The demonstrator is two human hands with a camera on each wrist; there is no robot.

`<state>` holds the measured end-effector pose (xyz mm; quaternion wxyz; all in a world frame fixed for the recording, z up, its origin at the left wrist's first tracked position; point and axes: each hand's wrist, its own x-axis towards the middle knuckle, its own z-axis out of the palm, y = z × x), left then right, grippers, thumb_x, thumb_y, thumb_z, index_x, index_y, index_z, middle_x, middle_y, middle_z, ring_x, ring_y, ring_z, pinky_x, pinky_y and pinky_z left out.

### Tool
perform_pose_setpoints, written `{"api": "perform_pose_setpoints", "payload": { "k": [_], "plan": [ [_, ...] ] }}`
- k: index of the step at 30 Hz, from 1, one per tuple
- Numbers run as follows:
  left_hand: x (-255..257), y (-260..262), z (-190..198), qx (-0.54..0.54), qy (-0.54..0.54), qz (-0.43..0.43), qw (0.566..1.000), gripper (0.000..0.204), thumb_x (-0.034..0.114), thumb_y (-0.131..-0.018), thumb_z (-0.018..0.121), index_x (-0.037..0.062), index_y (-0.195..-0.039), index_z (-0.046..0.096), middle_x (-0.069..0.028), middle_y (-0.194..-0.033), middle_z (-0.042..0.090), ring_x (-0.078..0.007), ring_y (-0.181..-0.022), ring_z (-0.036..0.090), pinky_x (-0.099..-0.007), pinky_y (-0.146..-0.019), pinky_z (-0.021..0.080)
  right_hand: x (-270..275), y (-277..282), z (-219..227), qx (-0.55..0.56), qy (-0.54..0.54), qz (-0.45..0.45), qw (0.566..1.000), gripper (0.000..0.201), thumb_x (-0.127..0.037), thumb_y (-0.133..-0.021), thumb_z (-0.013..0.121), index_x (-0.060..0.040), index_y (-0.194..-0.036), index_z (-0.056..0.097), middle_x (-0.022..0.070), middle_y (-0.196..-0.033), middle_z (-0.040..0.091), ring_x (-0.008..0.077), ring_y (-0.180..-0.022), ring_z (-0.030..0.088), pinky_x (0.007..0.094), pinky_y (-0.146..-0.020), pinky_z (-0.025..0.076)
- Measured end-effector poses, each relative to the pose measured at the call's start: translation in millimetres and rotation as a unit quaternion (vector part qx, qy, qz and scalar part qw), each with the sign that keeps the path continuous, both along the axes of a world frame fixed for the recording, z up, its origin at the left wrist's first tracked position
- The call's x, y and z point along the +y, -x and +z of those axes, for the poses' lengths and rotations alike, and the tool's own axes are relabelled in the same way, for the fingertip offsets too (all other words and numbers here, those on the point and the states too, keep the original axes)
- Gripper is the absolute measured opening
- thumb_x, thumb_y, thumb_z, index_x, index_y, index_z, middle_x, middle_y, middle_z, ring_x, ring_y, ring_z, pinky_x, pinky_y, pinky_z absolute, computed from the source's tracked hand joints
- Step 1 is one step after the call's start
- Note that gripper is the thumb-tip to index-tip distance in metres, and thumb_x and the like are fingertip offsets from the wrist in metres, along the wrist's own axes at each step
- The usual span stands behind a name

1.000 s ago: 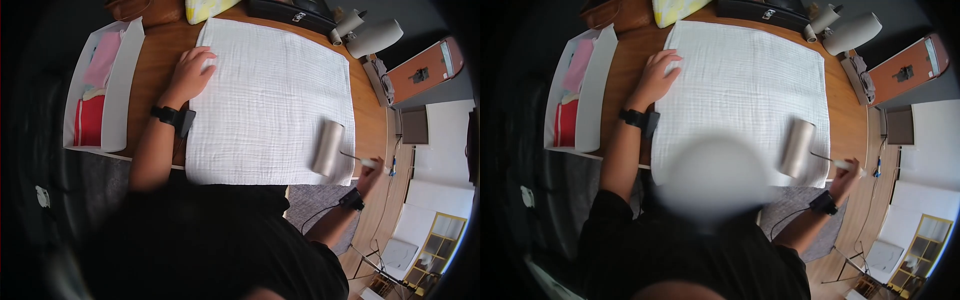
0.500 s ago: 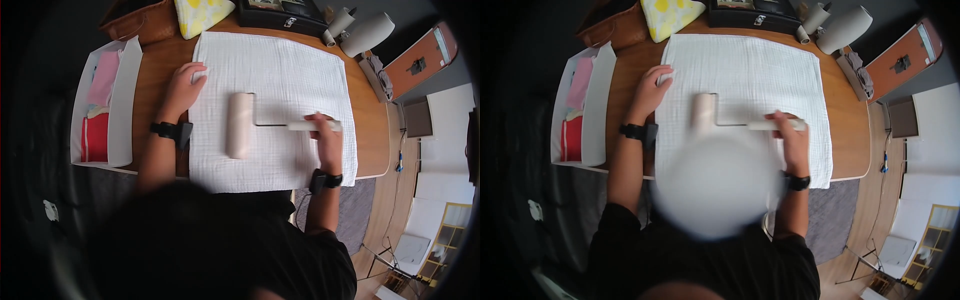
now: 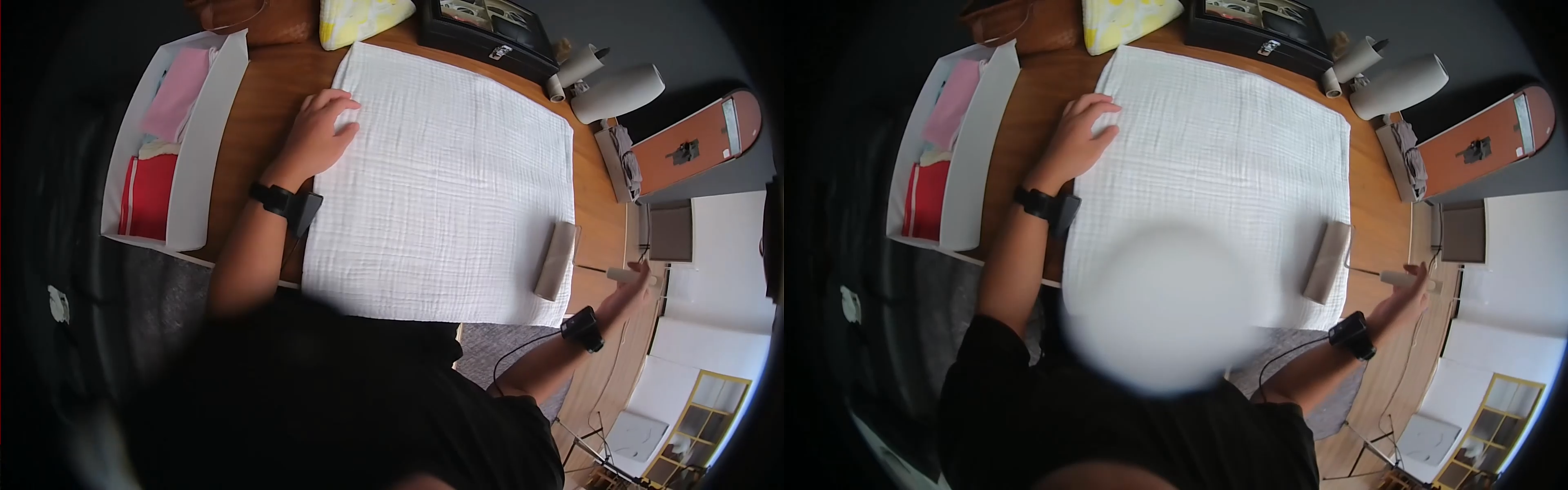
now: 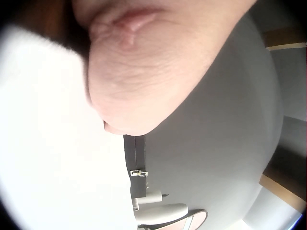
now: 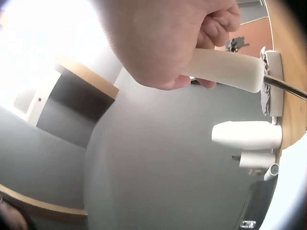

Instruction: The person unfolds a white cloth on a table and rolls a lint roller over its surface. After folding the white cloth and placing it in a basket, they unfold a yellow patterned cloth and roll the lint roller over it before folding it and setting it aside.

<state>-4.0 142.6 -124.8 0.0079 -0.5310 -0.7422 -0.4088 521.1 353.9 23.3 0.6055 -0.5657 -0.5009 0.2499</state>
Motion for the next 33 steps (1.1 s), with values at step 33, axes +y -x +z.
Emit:
{"api": "perform_pose_setpoints", "payload": {
  "k": [33],
  "plan": [
    [1.3,1.0,-5.8,0.036,0.001,0.005,0.999,0.025,0.006,-0.100,0.066,0.0106,-0.125,0.068,-0.0085,-0.137,0.062,-0.0360,-0.128,0.057,-0.0453,-0.110,0.049,50.5,6.2,-39.8,0.052,0.123,0.116,0.984,0.031,-0.037,-0.102,0.074,-0.0066,-0.098,0.070,-0.0004,-0.084,0.061,0.0067,-0.072,0.052,0.0231,-0.062,0.038]
  ]
}}
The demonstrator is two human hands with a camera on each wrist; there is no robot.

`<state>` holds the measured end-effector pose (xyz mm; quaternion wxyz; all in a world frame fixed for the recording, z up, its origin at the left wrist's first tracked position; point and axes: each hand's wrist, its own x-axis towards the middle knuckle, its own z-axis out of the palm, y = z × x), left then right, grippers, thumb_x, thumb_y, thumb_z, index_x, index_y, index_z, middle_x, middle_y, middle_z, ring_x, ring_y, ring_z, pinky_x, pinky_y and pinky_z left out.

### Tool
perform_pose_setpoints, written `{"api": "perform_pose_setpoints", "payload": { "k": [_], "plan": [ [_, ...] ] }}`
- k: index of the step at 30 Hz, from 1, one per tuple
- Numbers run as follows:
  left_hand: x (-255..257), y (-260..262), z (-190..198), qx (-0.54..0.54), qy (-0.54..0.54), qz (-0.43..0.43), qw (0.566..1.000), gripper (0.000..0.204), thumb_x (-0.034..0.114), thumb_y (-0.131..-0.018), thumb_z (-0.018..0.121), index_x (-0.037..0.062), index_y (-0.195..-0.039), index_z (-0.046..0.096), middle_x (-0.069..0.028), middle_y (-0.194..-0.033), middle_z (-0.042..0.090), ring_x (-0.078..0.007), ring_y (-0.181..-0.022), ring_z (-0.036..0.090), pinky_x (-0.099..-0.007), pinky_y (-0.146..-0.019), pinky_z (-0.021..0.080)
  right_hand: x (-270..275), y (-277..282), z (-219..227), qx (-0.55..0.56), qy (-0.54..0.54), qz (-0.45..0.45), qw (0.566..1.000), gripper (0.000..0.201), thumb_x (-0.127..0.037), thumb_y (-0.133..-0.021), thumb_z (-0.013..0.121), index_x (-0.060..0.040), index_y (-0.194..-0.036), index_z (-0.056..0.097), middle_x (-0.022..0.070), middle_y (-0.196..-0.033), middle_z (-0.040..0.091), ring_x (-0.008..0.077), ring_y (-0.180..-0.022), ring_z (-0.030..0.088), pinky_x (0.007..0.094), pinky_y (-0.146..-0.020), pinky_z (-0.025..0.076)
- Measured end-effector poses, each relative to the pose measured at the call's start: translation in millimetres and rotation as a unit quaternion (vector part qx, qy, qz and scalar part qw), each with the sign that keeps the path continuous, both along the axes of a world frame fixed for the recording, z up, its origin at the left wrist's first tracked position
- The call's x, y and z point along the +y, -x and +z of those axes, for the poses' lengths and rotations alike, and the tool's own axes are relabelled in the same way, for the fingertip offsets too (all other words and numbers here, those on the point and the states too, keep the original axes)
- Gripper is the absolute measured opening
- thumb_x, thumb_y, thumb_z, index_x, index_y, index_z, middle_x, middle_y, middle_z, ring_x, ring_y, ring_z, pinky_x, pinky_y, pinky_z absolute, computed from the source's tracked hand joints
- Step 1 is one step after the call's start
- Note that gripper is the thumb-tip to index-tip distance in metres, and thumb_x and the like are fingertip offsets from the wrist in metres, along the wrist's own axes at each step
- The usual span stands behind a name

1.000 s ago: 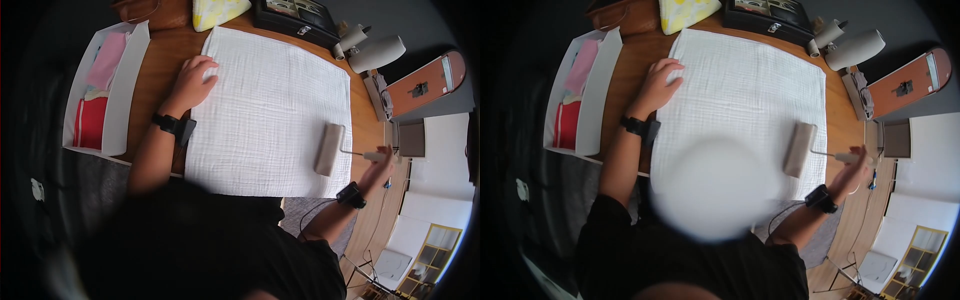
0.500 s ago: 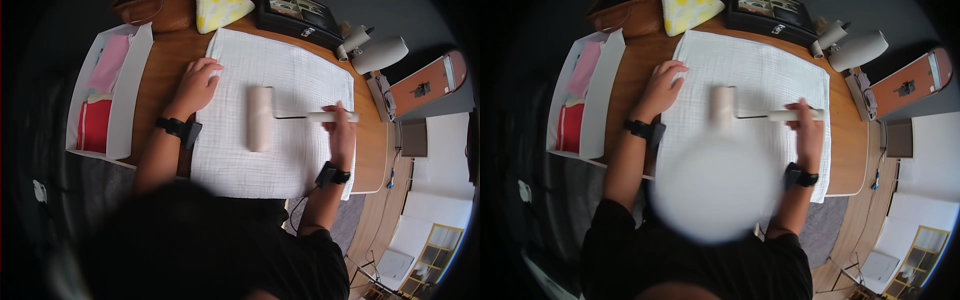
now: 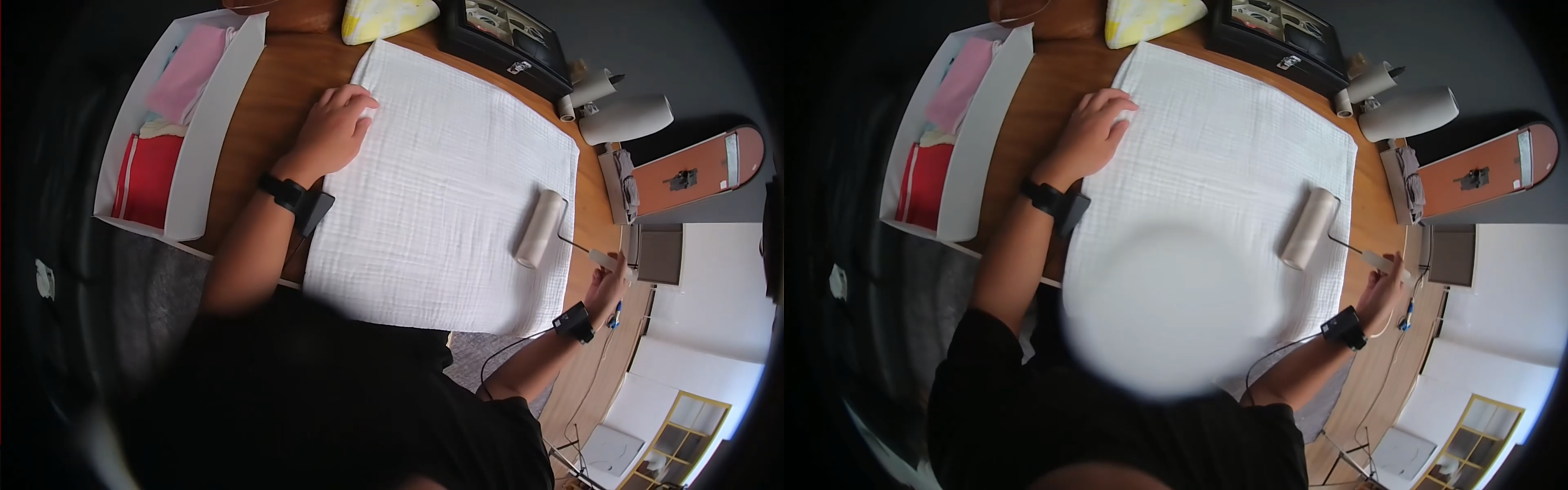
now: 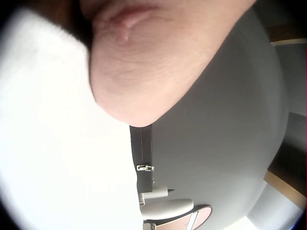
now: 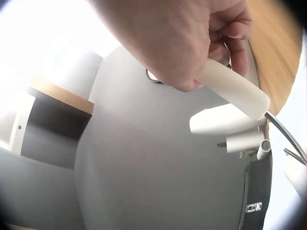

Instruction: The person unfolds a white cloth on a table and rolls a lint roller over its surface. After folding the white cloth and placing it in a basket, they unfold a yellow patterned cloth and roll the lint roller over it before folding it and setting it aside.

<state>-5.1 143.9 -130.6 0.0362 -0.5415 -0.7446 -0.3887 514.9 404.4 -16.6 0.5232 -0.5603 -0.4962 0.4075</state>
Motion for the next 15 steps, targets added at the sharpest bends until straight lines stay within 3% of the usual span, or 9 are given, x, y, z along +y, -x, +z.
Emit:
{"api": "perform_pose_setpoints", "payload": {
  "k": [2,6,9,11,12,15],
  "plan": [
    [-0.5,0.8,-0.1,0.001,0.001,-0.001,1.000,0.025,0.006,-0.100,0.066,0.0107,-0.125,0.068,-0.0084,-0.137,0.062,-0.0362,-0.128,0.057,-0.0456,-0.111,0.048,-6.1,36.4,-3.7,0.013,-0.003,0.007,1.000,0.030,-0.036,-0.103,0.073,-0.0068,-0.096,0.072,-0.0008,-0.081,0.061,0.0063,-0.068,0.049,0.0226,-0.061,0.035],
    [-0.3,1.6,-0.2,-0.006,-0.009,-0.004,1.000,0.026,0.012,-0.103,0.064,0.0076,-0.128,0.067,-0.0108,-0.135,0.065,-0.0365,-0.126,0.058,-0.0478,-0.109,0.049,-25.5,111.4,-14.2,-0.007,0.042,0.179,0.983,0.034,-0.036,-0.104,0.071,-0.0044,-0.099,0.079,-0.0011,-0.076,0.063,0.0059,-0.068,0.049,0.0234,-0.060,0.034],
    [4.6,3.0,2.9,-0.081,-0.041,0.012,0.996,0.029,0.020,-0.111,0.056,0.0054,-0.133,0.067,-0.0125,-0.135,0.068,-0.0337,-0.129,0.061,-0.0441,-0.112,0.048,-61.9,183.3,-5.1,-0.051,0.057,0.321,0.944,0.042,-0.042,-0.103,0.072,-0.0021,-0.105,0.083,-0.0017,-0.076,0.066,0.0062,-0.070,0.051,0.0256,-0.062,0.035],
    [7.5,7.0,-4.7,-0.239,-0.099,-0.003,0.966,0.034,0.025,-0.115,0.050,0.0043,-0.137,0.066,-0.0135,-0.136,0.070,-0.0303,-0.129,0.063,-0.0408,-0.112,0.048,-88.7,225.3,17.1,-0.129,0.039,0.393,0.910,0.043,-0.045,-0.101,0.074,-0.0034,-0.109,0.084,-0.0011,-0.077,0.068,0.0075,-0.074,0.055,0.0258,-0.067,0.040],
    [9.1,10.7,-6.5,-0.315,-0.126,-0.011,0.941,0.037,0.028,-0.117,0.047,0.0038,-0.138,0.066,-0.0139,-0.136,0.070,-0.0285,-0.129,0.064,-0.0392,-0.112,0.048,-97.2,242.8,23.5,-0.140,0.038,0.410,0.901,0.043,-0.045,-0.100,0.075,-0.0039,-0.109,0.084,-0.0006,-0.078,0.068,0.0086,-0.075,0.057,0.0259,-0.070,0.042],
    [6.2,14.4,-1.1,-0.357,-0.135,0.000,0.924,0.043,0.032,-0.119,0.042,0.0023,-0.139,0.065,-0.0148,-0.138,0.070,-0.0249,-0.127,0.066,-0.0364,-0.111,0.049,-96.6,275.3,31.5,-0.146,0.045,0.432,0.889,0.040,-0.040,-0.099,0.076,-0.0031,-0.111,0.083,0.0013,-0.081,0.071,0.0120,-0.078,0.061,0.0271,-0.076,0.046]
  ]
}}
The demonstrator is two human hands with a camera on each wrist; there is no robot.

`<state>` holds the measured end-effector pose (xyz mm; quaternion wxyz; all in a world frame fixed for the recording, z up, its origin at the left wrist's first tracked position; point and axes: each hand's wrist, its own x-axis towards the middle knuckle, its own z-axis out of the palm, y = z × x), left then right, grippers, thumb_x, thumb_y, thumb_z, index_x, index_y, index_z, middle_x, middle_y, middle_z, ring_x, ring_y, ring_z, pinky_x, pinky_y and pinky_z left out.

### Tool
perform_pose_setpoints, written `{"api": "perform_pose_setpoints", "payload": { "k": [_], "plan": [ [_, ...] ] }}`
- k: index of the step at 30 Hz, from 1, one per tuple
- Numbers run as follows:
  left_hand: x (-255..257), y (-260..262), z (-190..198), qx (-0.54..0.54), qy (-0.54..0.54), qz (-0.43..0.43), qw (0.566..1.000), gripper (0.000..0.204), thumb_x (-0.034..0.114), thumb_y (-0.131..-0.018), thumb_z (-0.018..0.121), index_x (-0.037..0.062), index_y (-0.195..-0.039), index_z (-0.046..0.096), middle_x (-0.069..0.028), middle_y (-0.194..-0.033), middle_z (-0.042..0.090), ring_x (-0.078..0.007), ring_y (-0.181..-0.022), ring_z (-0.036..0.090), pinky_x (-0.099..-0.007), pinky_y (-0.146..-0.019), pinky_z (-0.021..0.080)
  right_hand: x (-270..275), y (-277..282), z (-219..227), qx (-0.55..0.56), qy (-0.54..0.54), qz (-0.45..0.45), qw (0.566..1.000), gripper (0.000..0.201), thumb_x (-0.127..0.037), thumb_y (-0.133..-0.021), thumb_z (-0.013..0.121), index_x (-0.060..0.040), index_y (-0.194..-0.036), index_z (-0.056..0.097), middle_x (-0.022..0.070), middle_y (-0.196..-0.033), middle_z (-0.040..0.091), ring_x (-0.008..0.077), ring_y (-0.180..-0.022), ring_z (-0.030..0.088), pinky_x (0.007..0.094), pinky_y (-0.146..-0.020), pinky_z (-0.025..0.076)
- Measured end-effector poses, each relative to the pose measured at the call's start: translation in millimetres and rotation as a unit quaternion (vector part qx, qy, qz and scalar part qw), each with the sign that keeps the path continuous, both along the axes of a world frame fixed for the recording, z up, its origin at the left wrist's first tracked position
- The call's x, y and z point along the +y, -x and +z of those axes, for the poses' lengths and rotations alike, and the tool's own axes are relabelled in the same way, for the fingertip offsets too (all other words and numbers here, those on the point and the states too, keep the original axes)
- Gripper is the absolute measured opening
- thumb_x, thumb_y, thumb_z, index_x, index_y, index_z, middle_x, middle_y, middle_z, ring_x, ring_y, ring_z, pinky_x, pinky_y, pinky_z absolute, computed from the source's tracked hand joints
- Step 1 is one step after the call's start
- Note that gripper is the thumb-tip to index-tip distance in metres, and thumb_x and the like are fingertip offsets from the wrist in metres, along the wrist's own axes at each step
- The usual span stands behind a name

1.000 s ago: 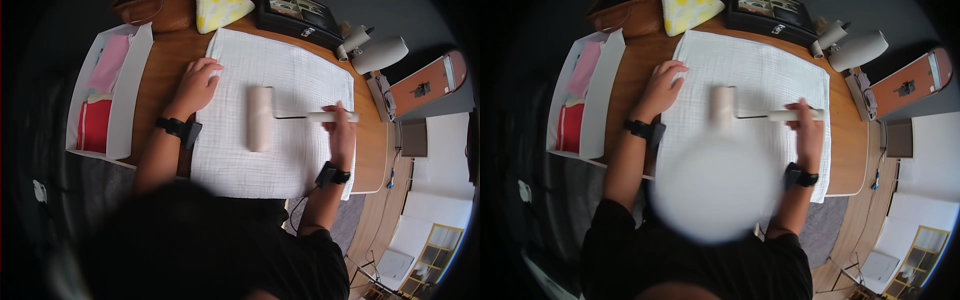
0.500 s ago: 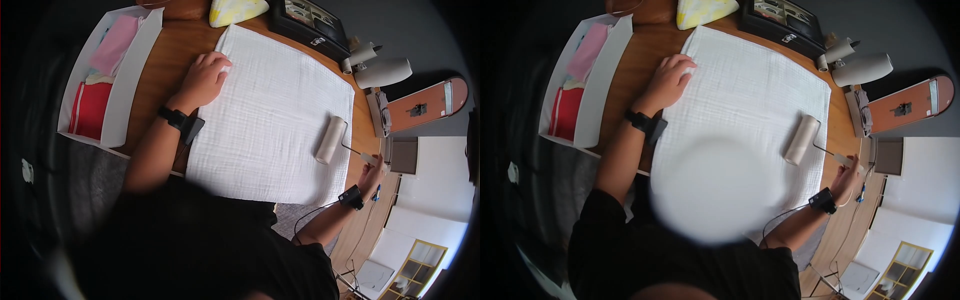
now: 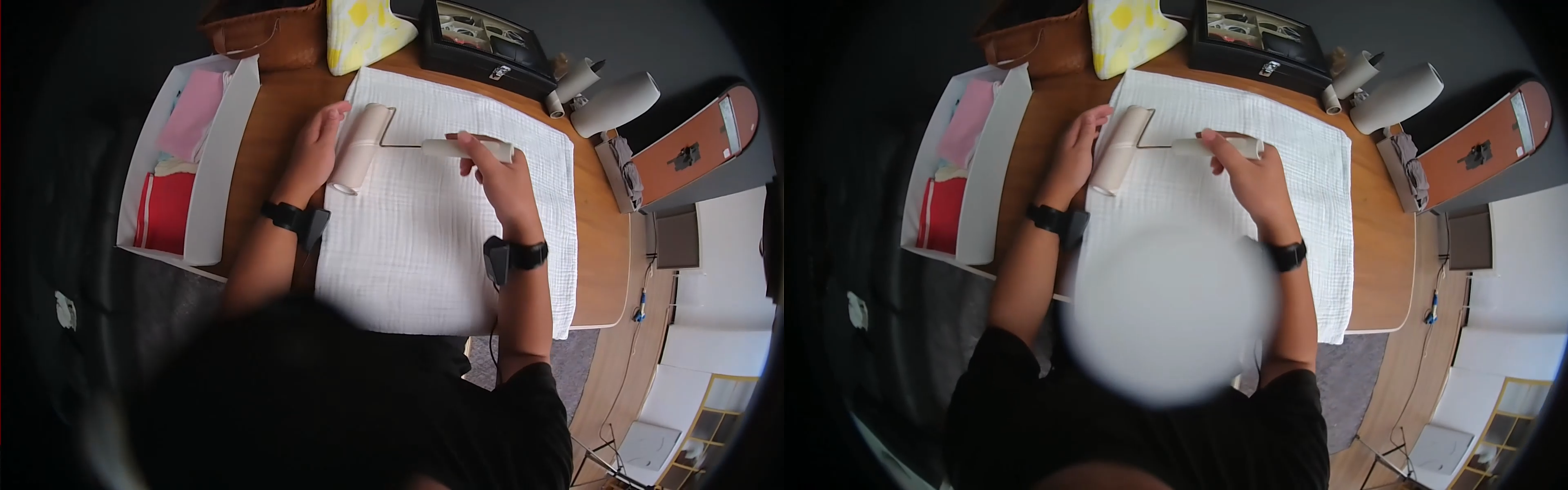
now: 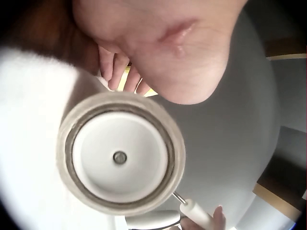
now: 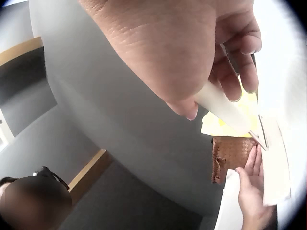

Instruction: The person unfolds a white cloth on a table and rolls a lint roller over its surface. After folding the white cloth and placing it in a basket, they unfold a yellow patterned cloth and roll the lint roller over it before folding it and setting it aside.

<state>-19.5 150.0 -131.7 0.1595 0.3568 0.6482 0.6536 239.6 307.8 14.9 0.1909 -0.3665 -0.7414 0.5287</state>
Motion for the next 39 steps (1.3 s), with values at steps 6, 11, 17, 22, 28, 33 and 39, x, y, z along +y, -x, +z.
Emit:
{"api": "perform_pose_setpoints", "payload": {
  "k": [6,11,17,22,28,33,39],
  "plan": [
    [-3.9,-9.2,7.7,0.214,0.104,0.016,0.971,0.036,0.027,-0.110,0.061,-0.0005,-0.133,0.066,-0.0180,-0.138,0.068,-0.0352,-0.130,0.062,-0.0427,-0.113,0.048,68.8,-7.1,-39.4,0.139,0.076,-0.110,0.981,0.036,-0.034,-0.103,0.069,-0.0003,-0.104,0.081,0.0037,-0.082,0.072,0.0085,-0.067,0.054,0.0257,-0.063,0.043],
    [-4.7,-11.8,6.5,0.326,0.153,-0.008,0.933,0.038,0.024,-0.104,0.069,0.0027,-0.135,0.066,-0.0121,-0.149,0.061,-0.0352,-0.141,0.053,-0.0452,-0.118,0.044,187.8,-126.3,-110.8,0.282,0.183,-0.277,0.900,0.025,-0.032,-0.105,0.067,-0.0076,-0.100,0.067,0.0004,-0.073,0.055,0.0101,-0.057,0.047,0.0249,-0.052,0.039],
    [-5.5,-15.9,8.0,0.355,0.192,-0.006,0.915,0.044,0.024,-0.101,0.071,0.0052,-0.140,0.063,-0.0103,-0.156,0.056,-0.0343,-0.144,0.051,-0.0475,-0.120,0.042,222.2,-234.6,-110.2,0.352,0.062,-0.491,0.795,0.026,-0.035,-0.102,0.069,-0.0114,-0.093,0.061,-0.0010,-0.070,0.051,0.0100,-0.056,0.046,0.0257,-0.050,0.037],
    [-2.8,-17.8,8.1,0.359,0.195,-0.010,0.913,0.045,0.025,-0.101,0.071,0.0064,-0.142,0.062,-0.0107,-0.159,0.054,-0.0346,-0.145,0.050,-0.0489,-0.119,0.042,206.6,-179.6,-105.8,0.297,0.107,-0.391,0.864,0.035,-0.046,-0.103,0.068,-0.0109,-0.098,0.065,0.0009,-0.073,0.059,0.0102,-0.057,0.051,0.0255,-0.049,0.036],
    [-0.8,-20.1,8.8,0.373,0.233,-0.009,0.898,0.051,0.027,-0.103,0.070,0.0074,-0.149,0.059,-0.0134,-0.165,0.048,-0.0366,-0.151,0.044,-0.0506,-0.124,0.036,99.7,-42.0,-83.9,0.035,0.105,-0.109,0.988,0.061,-0.056,-0.108,0.057,-0.0086,-0.074,0.075,0.0003,-0.069,0.064,0.0102,-0.065,0.054,0.0266,-0.065,0.041],
    [-0.3,-20.3,8.4,0.375,0.270,-0.018,0.887,0.056,0.033,-0.105,0.067,0.0102,-0.154,0.055,-0.0145,-0.171,0.040,-0.0378,-0.158,0.036,-0.0534,-0.127,0.029,91.1,-29.0,-70.1,0.032,0.113,-0.131,0.984,0.057,-0.055,-0.106,0.060,-0.0079,-0.078,0.077,0.0000,-0.069,0.065,0.0094,-0.064,0.052,0.0270,-0.065,0.041],
    [0.5,-19.2,4.9,0.377,0.290,-0.020,0.880,0.059,0.037,-0.107,0.063,0.0110,-0.159,0.051,-0.0158,-0.175,0.034,-0.0377,-0.161,0.031,-0.0528,-0.130,0.025,180.5,-129.0,-98.9,0.227,0.076,-0.350,0.906,0.046,-0.048,-0.107,0.062,-0.0061,-0.095,0.076,-0.0054,-0.064,0.051,0.0077,-0.057,0.045,0.0282,-0.051,0.032]
  ]
}}
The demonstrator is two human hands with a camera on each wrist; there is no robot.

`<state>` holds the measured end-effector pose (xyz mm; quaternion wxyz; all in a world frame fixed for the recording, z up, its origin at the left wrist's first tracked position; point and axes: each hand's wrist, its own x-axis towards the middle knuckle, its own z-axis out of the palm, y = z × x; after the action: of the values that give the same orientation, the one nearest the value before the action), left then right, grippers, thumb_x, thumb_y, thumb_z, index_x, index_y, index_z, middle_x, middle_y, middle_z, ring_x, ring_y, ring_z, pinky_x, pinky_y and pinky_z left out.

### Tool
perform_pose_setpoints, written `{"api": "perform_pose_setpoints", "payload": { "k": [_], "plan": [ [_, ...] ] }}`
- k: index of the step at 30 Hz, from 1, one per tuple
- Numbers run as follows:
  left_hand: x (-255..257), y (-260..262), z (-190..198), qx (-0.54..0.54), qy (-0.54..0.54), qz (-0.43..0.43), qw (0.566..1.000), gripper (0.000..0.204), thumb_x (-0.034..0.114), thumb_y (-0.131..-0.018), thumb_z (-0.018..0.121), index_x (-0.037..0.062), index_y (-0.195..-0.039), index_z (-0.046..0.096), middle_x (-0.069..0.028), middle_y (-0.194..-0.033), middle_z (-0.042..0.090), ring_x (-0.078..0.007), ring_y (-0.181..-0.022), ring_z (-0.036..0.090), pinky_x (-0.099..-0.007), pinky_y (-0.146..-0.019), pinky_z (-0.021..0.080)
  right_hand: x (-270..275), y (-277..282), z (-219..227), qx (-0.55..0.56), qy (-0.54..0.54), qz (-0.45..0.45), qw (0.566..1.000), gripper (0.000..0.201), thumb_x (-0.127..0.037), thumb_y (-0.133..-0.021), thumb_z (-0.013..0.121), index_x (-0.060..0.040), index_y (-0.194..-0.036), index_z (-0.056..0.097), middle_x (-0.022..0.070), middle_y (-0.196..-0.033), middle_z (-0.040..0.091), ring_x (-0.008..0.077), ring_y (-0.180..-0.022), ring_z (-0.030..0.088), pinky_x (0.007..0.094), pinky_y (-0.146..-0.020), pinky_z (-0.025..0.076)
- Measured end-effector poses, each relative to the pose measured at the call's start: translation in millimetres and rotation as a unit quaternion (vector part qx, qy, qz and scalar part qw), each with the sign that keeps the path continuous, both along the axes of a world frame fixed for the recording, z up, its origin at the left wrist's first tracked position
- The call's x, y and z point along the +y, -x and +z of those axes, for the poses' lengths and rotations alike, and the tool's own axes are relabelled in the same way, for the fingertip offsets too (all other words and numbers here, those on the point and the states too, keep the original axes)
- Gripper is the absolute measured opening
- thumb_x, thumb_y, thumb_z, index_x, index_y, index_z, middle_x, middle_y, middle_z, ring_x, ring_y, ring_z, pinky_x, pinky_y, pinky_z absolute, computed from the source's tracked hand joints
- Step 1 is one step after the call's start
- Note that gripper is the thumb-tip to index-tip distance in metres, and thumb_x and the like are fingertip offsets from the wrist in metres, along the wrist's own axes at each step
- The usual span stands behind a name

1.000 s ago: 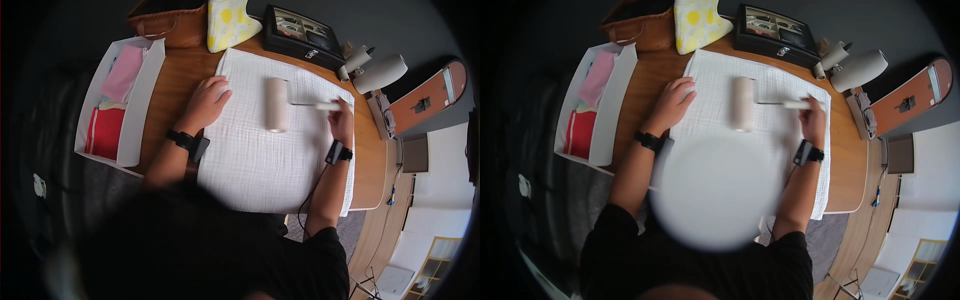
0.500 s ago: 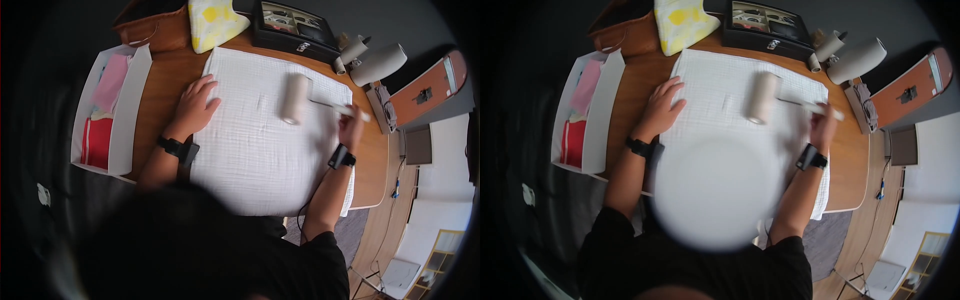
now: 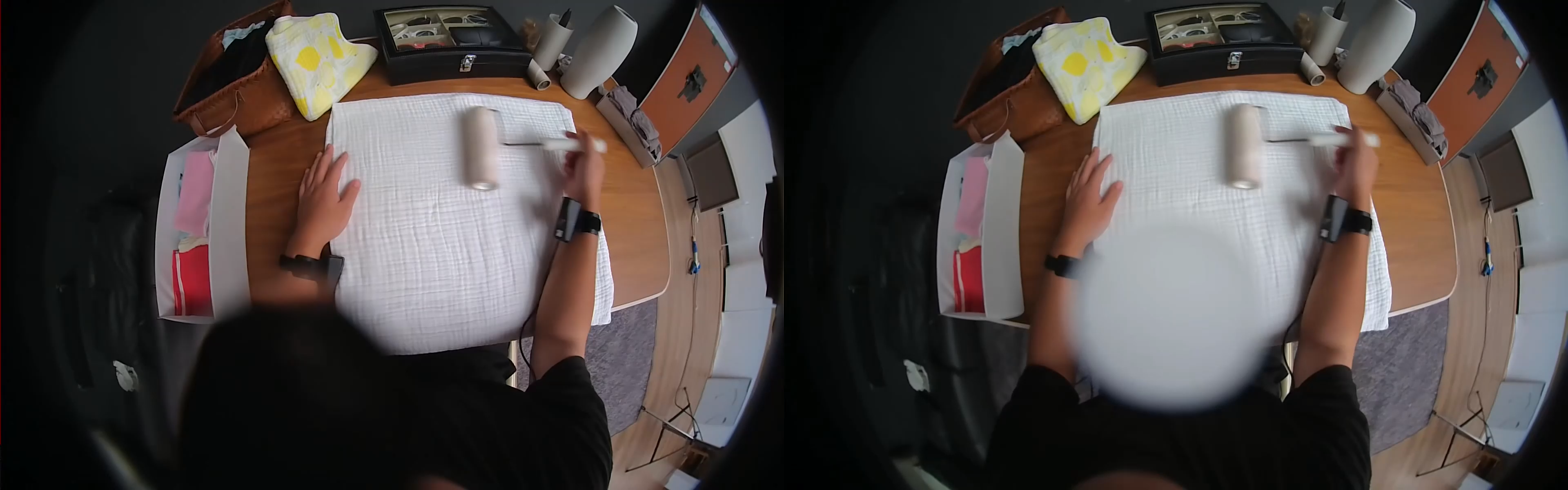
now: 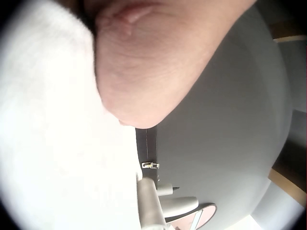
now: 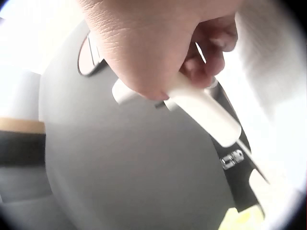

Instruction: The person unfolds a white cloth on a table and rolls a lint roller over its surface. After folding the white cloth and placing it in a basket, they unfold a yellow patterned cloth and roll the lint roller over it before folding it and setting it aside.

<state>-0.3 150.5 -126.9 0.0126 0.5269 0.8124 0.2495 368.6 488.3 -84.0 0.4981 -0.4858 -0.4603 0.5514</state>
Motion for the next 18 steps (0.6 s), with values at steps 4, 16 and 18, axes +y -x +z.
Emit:
{"api": "perform_pose_setpoints", "payload": {
  "k": [4,16,18],
  "plan": [
    [1.2,1.0,-2.2,0.010,0.007,0.003,1.000,0.059,0.039,-0.108,0.061,0.0112,-0.160,0.050,-0.0158,-0.175,0.034,-0.0369,-0.162,0.029,-0.0524,-0.131,0.023,31.9,-75.6,-7.7,0.094,0.002,-0.288,0.953,0.041,-0.047,-0.104,0.066,-0.0072,-0.095,0.073,-0.0023,-0.068,0.053,0.0082,-0.055,0.044,0.0269,-0.048,0.029],
    [-0.5,1.7,1.6,-0.005,0.015,-0.009,1.000,0.059,0.037,-0.109,0.060,0.0113,-0.160,0.050,-0.0140,-0.176,0.034,-0.0342,-0.163,0.029,-0.0516,-0.132,0.022,-64.7,46.4,34.5,-0.106,-0.076,0.224,0.966,0.042,-0.044,-0.103,0.072,-0.0061,-0.119,0.082,-0.0039,-0.072,0.054,0.0079,-0.067,0.045,0.0265,-0.061,0.036],
    [-0.5,1.3,2.4,-0.008,0.015,-0.009,1.000,0.059,0.037,-0.109,0.060,0.0116,-0.160,0.050,-0.0138,-0.176,0.034,-0.0341,-0.163,0.029,-0.0514,-0.132,0.022,-81.7,63.0,33.6,-0.135,-0.078,0.275,0.949,0.046,-0.046,-0.105,0.071,-0.0069,-0.127,0.081,-0.0054,-0.074,0.054,0.0071,-0.071,0.048,0.0253,-0.065,0.038]
  ]
}}
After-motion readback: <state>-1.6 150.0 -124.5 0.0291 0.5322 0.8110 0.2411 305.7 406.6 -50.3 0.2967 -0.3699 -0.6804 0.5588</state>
